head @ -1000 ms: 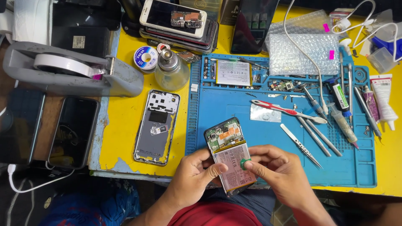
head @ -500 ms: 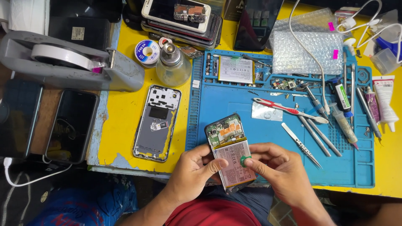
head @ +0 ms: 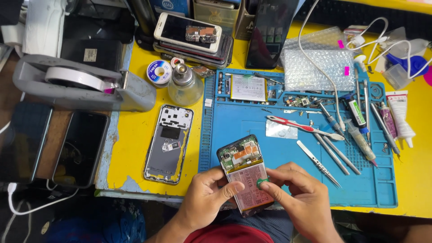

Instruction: Preparing a new mobile phone screen by applying adhesive and fitting it into the phone's internal frame.

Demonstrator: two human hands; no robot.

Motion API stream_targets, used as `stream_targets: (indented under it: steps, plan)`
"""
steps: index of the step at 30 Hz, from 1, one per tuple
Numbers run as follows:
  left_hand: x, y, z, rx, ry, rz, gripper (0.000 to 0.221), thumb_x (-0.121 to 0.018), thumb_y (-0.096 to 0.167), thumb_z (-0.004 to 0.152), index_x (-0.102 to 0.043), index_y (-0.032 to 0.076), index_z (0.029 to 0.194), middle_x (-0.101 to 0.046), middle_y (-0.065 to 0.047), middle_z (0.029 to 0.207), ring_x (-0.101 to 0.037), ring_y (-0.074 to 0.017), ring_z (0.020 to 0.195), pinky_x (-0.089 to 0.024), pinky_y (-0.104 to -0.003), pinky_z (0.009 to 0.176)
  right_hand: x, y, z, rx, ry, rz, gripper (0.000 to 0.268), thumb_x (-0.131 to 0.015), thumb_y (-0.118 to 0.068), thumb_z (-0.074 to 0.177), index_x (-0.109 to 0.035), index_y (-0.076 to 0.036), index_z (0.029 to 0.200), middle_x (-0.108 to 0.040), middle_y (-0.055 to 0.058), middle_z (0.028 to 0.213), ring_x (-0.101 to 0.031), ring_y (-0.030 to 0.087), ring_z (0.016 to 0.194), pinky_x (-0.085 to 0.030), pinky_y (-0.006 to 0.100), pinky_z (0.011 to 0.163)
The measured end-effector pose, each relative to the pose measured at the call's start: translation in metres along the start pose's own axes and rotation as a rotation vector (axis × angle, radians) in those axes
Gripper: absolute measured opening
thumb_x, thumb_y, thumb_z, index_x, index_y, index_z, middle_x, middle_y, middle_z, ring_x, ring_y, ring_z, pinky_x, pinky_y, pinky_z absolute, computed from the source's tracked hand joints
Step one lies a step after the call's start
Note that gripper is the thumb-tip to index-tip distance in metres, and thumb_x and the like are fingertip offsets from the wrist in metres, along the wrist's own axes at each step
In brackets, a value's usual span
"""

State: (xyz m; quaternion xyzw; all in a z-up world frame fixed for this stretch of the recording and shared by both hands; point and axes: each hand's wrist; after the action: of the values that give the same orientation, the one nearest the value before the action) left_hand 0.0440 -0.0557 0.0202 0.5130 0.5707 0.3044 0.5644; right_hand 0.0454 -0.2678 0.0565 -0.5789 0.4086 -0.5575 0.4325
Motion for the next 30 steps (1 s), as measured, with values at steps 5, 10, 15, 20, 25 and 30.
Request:
stream_targets:
  steps: [5, 10, 15, 20, 25, 30]
  plan:
    - [-0.005, 0.006, -0.002, -0.050, 0.027, 0.123, 0.030, -0.078, 0.026, 0.087, -0.079, 0.001, 0.105, -0.081, -0.011, 0.107, -0.073, -0.0162, 0.099, -0.060, -0.030, 0.090, -0.003, -0.011, -0.006, 0.146, 0.110, -0.089, 0.019, -0.084, -0.009, 0.075, -0.081, -0.004, 0.093, -0.075, 0.008, 0.078, -0.066, 0.015, 0.070, -0.051, 0.026, 0.061]
    - [-0.011, 0.007, -0.004, -0.063, 0.012, 0.094, 0.035, -0.077, 0.024, 0.088, -0.078, 0.000, 0.114, -0.081, -0.011, 0.115, -0.073, -0.0167, 0.104, -0.060, -0.031, 0.090, 0.002, 0.001, -0.015, 0.316, 0.173, -0.219, 0.032, -0.085, -0.011, 0.076, -0.078, -0.008, 0.107, -0.070, 0.006, 0.080, -0.066, 0.013, 0.070, -0.055, 0.024, 0.064]
    - [-0.013, -0.002, -0.004, 0.144, 0.077, -0.026, 0.039, -0.081, 0.022, 0.081, -0.082, -0.002, 0.112, -0.084, -0.012, 0.107, -0.074, -0.0177, 0.094, -0.068, -0.037, 0.079, 0.005, -0.006, -0.022, 0.320, 0.192, -0.341, 0.036, -0.084, -0.016, 0.078, -0.078, -0.013, 0.114, -0.066, 0.005, 0.090, -0.067, 0.012, 0.075, -0.058, 0.025, 0.064]
    - [-0.023, 0.011, -0.001, 0.386, 0.181, -0.025, 0.041, -0.082, 0.016, 0.076, -0.085, -0.002, 0.113, -0.087, -0.015, 0.105, -0.078, -0.0235, 0.092, -0.074, -0.042, 0.080, 0.003, -0.004, -0.027, 0.356, 0.262, -0.232, 0.035, -0.083, -0.012, 0.079, -0.077, -0.012, 0.113, -0.074, 0.009, 0.098, -0.073, 0.014, 0.080, -0.062, 0.024, 0.064]
    - [-0.026, 0.002, -0.001, 0.343, 0.134, -0.093, 0.042, -0.083, 0.014, 0.075, -0.083, -0.004, 0.114, -0.088, -0.021, 0.106, -0.081, -0.0285, 0.092, -0.075, -0.044, 0.078, 0.010, -0.002, -0.034, 0.318, 0.269, -0.205, 0.038, -0.084, -0.012, 0.076, -0.078, -0.013, 0.113, -0.074, 0.008, 0.098, -0.073, 0.014, 0.086, -0.067, 0.024, 0.068]
    - [-0.031, 0.003, -0.002, 0.351, 0.103, -0.068, 0.042, -0.083, 0.016, 0.076, -0.083, -0.001, 0.115, -0.088, -0.019, 0.107, -0.081, -0.0285, 0.093, -0.074, -0.044, 0.079, 0.016, 0.006, -0.040, 0.279, 0.253, -0.187, 0.040, -0.083, -0.014, 0.077, -0.077, -0.015, 0.117, -0.075, 0.008, 0.101, -0.072, 0.014, 0.092, -0.071, 0.027, 0.068]
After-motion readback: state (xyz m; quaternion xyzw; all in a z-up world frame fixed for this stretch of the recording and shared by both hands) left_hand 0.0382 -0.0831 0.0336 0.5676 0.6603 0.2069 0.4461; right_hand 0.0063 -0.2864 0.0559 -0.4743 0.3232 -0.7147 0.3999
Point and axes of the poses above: each hand's wrist, its own z-axis towards the middle knuckle, its own x-axis out of the back of the hand, y = z × x
